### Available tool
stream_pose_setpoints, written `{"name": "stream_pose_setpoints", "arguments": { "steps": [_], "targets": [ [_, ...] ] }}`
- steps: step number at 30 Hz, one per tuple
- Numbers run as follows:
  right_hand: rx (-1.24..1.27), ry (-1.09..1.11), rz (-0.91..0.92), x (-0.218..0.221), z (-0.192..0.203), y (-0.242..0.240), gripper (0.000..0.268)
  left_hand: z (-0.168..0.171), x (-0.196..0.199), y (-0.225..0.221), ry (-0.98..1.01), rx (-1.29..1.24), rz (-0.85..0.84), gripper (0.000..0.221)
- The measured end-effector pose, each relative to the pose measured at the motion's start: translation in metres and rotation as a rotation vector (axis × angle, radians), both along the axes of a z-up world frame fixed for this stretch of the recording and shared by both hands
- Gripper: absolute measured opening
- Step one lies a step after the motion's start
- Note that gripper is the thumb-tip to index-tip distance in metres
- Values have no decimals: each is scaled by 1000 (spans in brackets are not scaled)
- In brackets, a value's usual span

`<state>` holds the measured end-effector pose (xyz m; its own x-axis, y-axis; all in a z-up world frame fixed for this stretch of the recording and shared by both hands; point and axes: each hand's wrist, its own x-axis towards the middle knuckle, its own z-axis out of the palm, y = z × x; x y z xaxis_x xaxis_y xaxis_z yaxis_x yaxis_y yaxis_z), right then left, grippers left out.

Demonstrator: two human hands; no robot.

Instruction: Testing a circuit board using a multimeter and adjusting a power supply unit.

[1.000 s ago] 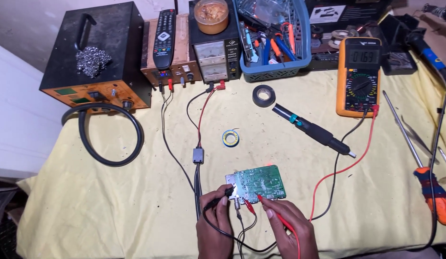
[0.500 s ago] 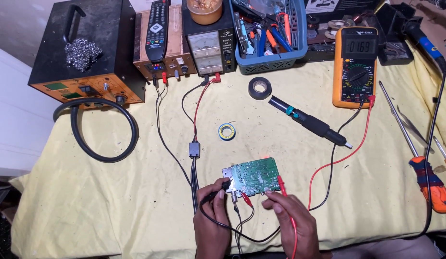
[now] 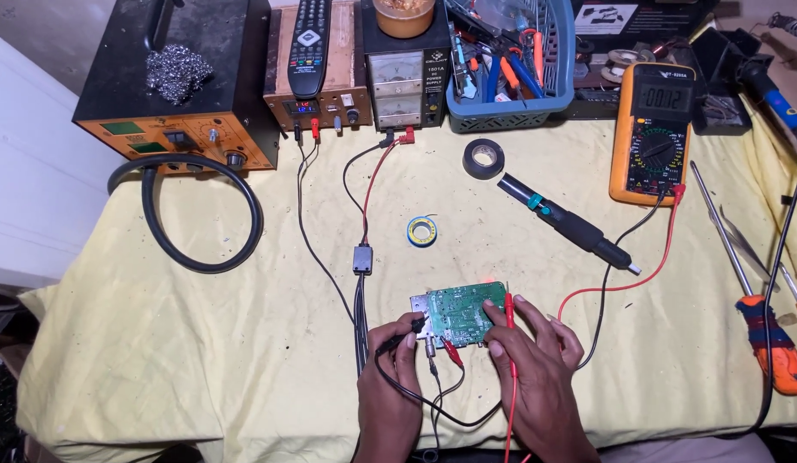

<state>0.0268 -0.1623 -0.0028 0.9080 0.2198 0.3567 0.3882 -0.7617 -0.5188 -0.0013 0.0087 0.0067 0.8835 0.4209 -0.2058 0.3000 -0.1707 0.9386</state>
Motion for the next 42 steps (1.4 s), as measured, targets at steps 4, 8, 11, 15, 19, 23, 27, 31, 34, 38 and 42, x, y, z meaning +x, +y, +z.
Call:
{"name": "stream_pose_setpoints", "arguments": {
  "steps": [4,8,11,15,19,23,27,31,34,38,42],
  "targets": [
    [-64,31,1,0,-4,0,21,1,0,0,-19,19,1,28],
    [-50,31,4,0,-1,1,22,1,1,1,28,37,2,33],
    [-71,-6,8,-1,-3,1,17,-1,0,0,-58,19,-4,25],
    [-93,4,-10,-1,-7,1,17,1,0,0,-64,8,-2,26],
    [-92,38,-10,-2,-9,0,14,0,1,-1,-44,25,-4,27],
    [-86,28,-17,-3,-7,1,15,0,0,-1,-32,34,-2,27],
    [-83,33,-11,-2,-8,1,18,1,0,-1,-47,37,4,28],
    [-90,-2,-17,-2,-8,2,14,-1,0,-1,-53,47,4,27],
    [-89,-3,-18,-2,-8,2,15,-2,1,-1,-60,52,8,27],
    [-87,24,-13,-2,-9,1,16,-4,1,-1,-65,41,13,26],
    [-71,31,-6,-2,-7,1,15,-2,1,-1,-67,44,6,28]
  ]
}}
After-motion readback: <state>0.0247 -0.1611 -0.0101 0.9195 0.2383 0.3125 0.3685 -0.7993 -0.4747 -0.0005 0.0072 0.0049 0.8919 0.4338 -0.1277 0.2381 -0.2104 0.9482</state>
